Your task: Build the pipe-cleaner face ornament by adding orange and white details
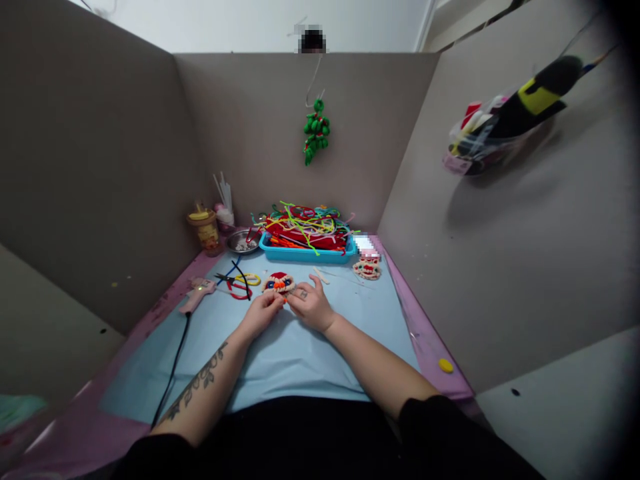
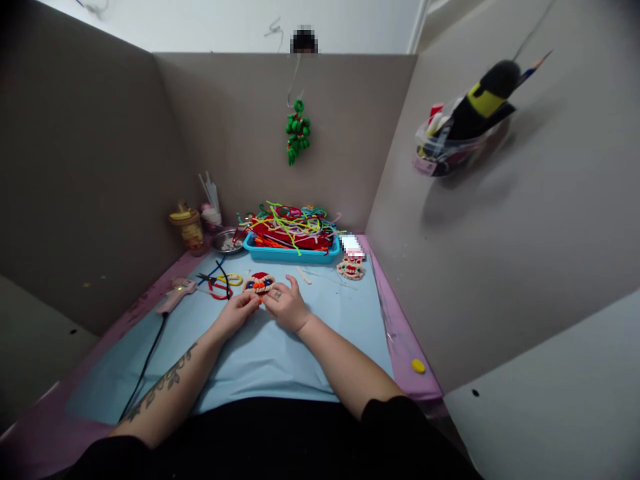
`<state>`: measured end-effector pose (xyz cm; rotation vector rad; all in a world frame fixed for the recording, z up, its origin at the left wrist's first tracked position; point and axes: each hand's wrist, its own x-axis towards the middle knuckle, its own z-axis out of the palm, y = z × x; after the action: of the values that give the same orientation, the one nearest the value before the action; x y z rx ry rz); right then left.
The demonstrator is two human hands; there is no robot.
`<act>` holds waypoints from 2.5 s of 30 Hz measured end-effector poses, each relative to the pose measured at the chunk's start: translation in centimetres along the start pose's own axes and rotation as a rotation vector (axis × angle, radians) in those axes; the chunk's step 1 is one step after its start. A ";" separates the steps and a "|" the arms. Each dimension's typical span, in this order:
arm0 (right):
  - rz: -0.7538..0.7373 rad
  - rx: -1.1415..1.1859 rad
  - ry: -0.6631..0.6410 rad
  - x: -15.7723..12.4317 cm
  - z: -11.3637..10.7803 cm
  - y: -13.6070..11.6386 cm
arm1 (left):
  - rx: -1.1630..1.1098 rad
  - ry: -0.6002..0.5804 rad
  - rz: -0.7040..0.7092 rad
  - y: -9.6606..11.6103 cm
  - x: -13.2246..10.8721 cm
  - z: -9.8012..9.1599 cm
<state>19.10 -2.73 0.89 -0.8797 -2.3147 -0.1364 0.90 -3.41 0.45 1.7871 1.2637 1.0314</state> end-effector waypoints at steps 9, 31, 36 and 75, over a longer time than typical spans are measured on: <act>0.399 0.598 -0.018 0.0 0.9 0.2 | 0.257 0.203 0.439 -0.5 -0.4 -0.1; 0.170 0.257 -0.005 0.1 0.3 0.2 | 0.212 0.171 0.291 -0.5 -0.2 0.0; 0.321 0.525 0.036 -0.2 1.0 0.8 | 0.236 0.224 0.400 -0.6 -0.2 -0.4; 0.639 0.860 0.057 0.1 0.9 0.2 | 0.696 0.262 0.479 0.7 -0.9 0.1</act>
<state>18.69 -2.20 0.25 -1.0418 -1.6496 1.0024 1.09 -4.43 0.83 2.6477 1.5127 1.2009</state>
